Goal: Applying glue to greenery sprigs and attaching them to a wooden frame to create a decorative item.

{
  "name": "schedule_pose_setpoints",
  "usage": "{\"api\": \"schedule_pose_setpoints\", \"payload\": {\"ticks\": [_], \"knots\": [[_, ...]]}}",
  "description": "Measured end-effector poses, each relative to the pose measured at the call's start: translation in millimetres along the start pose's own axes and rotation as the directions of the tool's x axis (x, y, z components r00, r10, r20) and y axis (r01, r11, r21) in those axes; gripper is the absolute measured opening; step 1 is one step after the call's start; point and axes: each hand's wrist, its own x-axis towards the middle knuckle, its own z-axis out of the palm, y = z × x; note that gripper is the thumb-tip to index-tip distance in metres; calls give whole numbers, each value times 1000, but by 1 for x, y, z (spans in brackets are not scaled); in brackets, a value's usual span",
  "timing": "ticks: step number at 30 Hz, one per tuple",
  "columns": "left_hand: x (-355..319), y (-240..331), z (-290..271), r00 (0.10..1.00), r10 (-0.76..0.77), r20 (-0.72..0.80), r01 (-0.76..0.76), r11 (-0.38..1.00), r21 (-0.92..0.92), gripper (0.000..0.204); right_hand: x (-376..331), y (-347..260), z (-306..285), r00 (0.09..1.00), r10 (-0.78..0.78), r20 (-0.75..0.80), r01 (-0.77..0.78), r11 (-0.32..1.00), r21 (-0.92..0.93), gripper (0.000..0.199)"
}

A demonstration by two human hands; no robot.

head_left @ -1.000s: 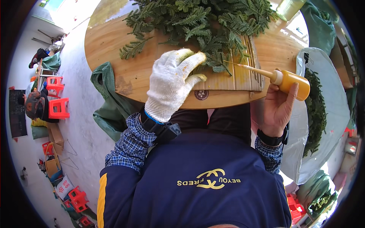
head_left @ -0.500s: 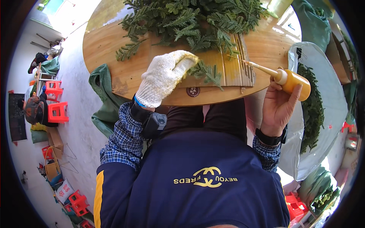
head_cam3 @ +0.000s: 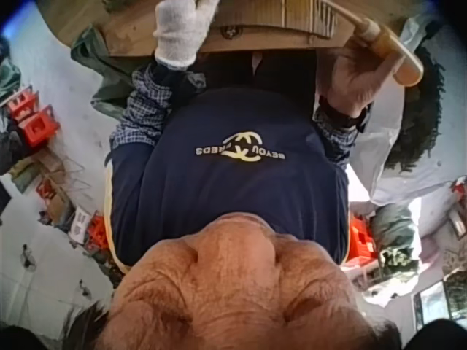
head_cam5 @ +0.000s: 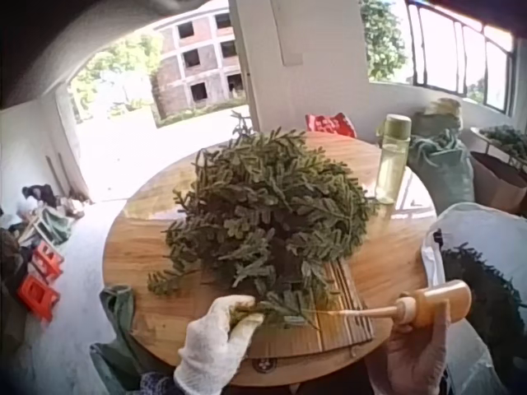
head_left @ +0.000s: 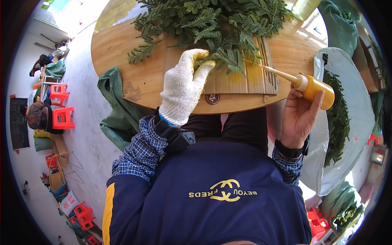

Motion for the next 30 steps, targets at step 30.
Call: {"api": "schedule_pose_setpoints", "payload": {"ticks": [30], "knots": [[14,-2,-3,977,154,147,-193,930,312,21,-2,12,2,999,33,-34,-35,997,-62,36]]}}
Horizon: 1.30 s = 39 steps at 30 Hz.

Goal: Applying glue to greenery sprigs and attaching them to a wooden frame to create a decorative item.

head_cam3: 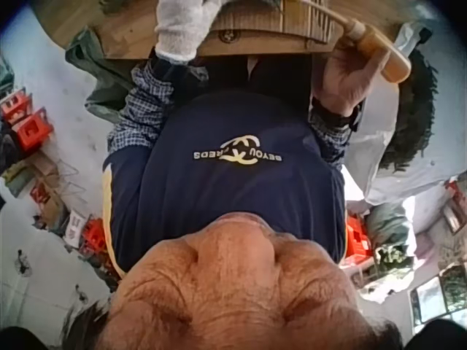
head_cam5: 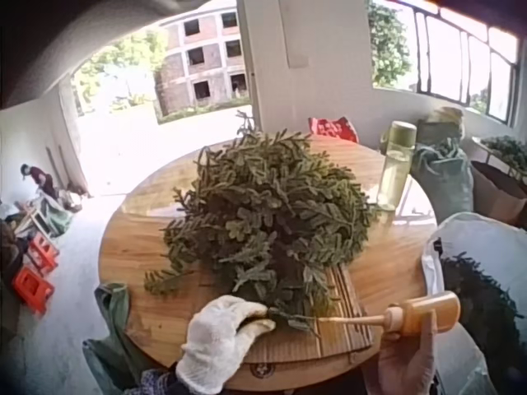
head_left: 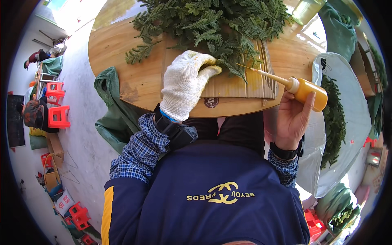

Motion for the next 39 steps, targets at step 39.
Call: {"api": "schedule_pose_setpoints", "payload": {"ticks": [39], "knots": [[2,-20,-4,982,128,138,-140,987,79,28,1,34,13,975,-107,197,177,906,-384,32]]}}
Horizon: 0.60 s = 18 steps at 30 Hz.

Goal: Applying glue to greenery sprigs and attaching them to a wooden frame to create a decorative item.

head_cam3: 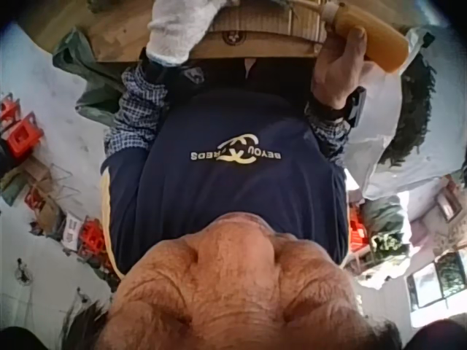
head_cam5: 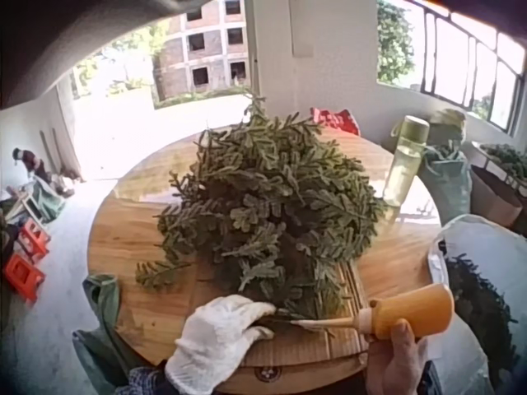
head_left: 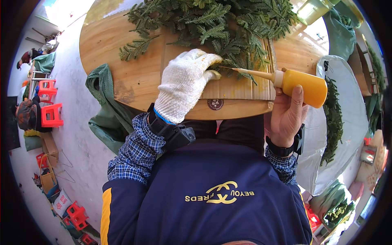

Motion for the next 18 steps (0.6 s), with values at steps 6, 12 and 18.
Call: {"api": "schedule_pose_setpoints", "payload": {"ticks": [6,12,18], "knots": [[1,0,0,1000,16,0,-16,1000,27,28,1,-3,-4,999,-39,-10,39,999,-5,32],[1,3,-1,1000,7,12,-7,1000,17,27,-1,-9,-6,996,-85,-9,84,994,-69,33],[3,4,0,1000,-1,19,1,1000,27,28,-3,-14,-7,990,-128,-51,119,983,-142,34]]}}
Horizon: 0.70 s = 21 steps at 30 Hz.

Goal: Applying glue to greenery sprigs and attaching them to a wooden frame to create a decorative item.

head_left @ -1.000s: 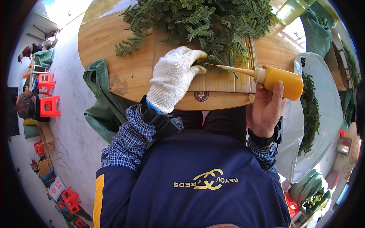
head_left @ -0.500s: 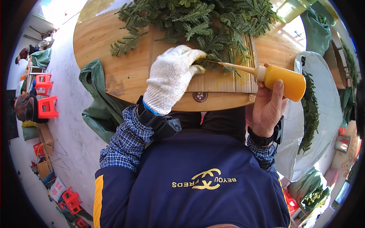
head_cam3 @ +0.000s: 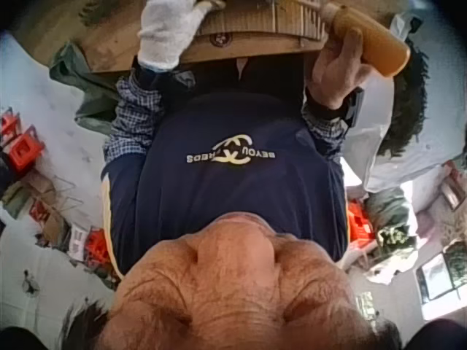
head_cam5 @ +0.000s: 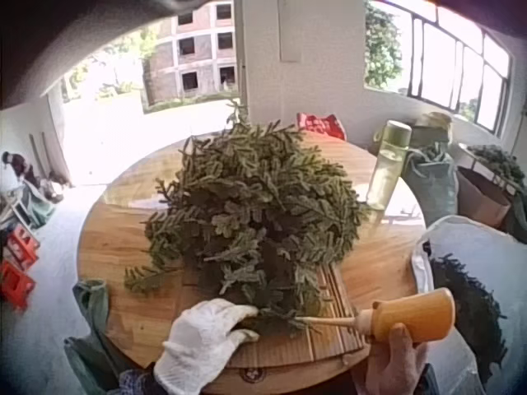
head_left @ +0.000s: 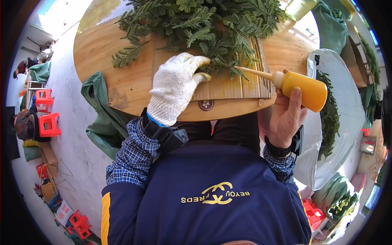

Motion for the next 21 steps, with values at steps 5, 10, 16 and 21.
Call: {"api": "schedule_pose_setpoints", "payload": {"ticks": [5,10,16,21], "knots": [[1,5,-4,999,-40,12,40,999,-23,29,5,-8,-4,997,76,16,-78,981,178,35],[2,11,-9,992,17,-125,-16,1000,8,27,7,-11,-14,984,162,-74,-136,951,277,35],[23,18,-7,970,66,-232,-69,998,-6,24,9,-11,-20,983,150,-107,-116,955,272,33],[32,33,2,996,16,-88,-15,1000,9,22,7,-10,-24,979,161,-128,-122,956,268,33]]}}
